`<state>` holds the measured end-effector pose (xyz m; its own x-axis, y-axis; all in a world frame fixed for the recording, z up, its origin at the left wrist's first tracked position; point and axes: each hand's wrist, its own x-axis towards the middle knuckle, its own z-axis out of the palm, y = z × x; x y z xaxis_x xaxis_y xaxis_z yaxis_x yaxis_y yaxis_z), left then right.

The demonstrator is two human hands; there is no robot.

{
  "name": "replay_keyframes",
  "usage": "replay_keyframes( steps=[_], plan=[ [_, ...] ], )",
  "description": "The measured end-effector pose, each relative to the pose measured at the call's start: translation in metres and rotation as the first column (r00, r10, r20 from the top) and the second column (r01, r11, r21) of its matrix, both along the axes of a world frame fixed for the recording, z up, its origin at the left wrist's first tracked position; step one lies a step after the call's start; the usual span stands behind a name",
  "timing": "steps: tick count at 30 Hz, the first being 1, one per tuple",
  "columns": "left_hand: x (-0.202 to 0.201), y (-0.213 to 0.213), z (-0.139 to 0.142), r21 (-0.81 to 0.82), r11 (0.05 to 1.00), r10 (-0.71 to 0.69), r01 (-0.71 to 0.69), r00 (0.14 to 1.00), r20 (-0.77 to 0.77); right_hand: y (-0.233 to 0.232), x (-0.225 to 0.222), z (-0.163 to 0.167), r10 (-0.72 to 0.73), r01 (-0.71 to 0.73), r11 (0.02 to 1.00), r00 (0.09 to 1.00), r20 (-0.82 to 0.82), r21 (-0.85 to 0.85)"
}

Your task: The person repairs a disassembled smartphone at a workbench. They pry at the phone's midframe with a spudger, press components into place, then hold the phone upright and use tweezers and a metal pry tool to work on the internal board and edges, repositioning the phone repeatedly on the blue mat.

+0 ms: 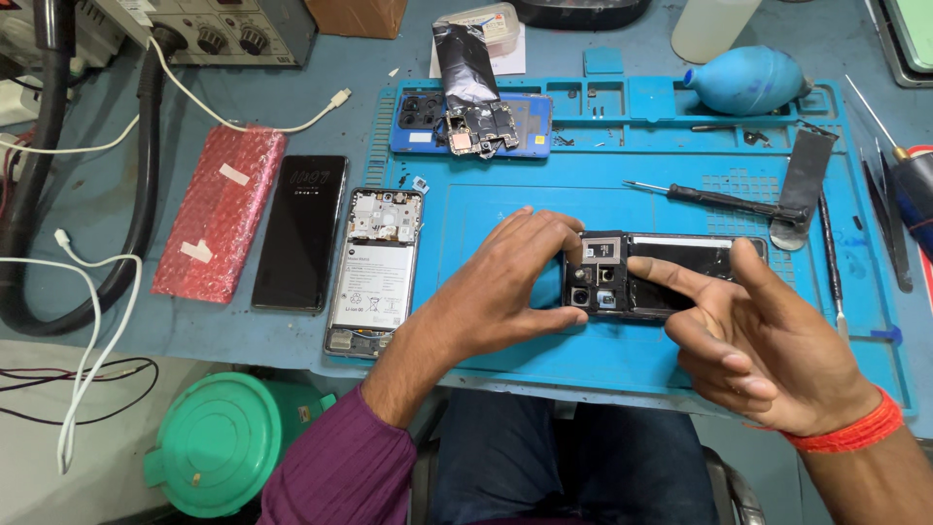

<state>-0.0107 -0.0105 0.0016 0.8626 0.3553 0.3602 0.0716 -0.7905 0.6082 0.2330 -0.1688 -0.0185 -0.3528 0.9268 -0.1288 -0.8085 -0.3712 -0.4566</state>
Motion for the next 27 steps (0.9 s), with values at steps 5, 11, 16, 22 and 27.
replay_keyframes(
  steps=[5,11,16,22,27],
  plan=[
    [0.001,0.000,0.001,0.000,1.000,0.004,-0.004,1.000,-0.011,-0.003,-0.002,0.005,-0.004,-0.010,0.997,0.984,0.176,0.074],
    [0.000,0.001,0.001,-0.026,1.000,0.009,-0.010,0.999,-0.053,-0.005,-0.003,0.028,-0.146,0.140,0.987,0.535,0.832,0.083],
    [0.001,0.001,-0.002,-0.023,1.000,0.009,-0.009,1.000,0.010,0.010,-0.018,0.044,-0.459,-0.120,0.881,-0.454,0.764,0.458],
    [-0.001,0.002,-0.006,-0.010,1.000,-0.013,0.014,0.996,0.084,0.034,-0.035,0.053,-0.540,-0.368,0.841,-0.566,0.623,0.395],
    [-0.001,0.002,-0.007,-0.008,1.000,0.002,-0.002,0.997,0.077,0.039,-0.039,0.059,-0.436,-0.258,0.900,-0.518,0.736,0.352]
  ],
)
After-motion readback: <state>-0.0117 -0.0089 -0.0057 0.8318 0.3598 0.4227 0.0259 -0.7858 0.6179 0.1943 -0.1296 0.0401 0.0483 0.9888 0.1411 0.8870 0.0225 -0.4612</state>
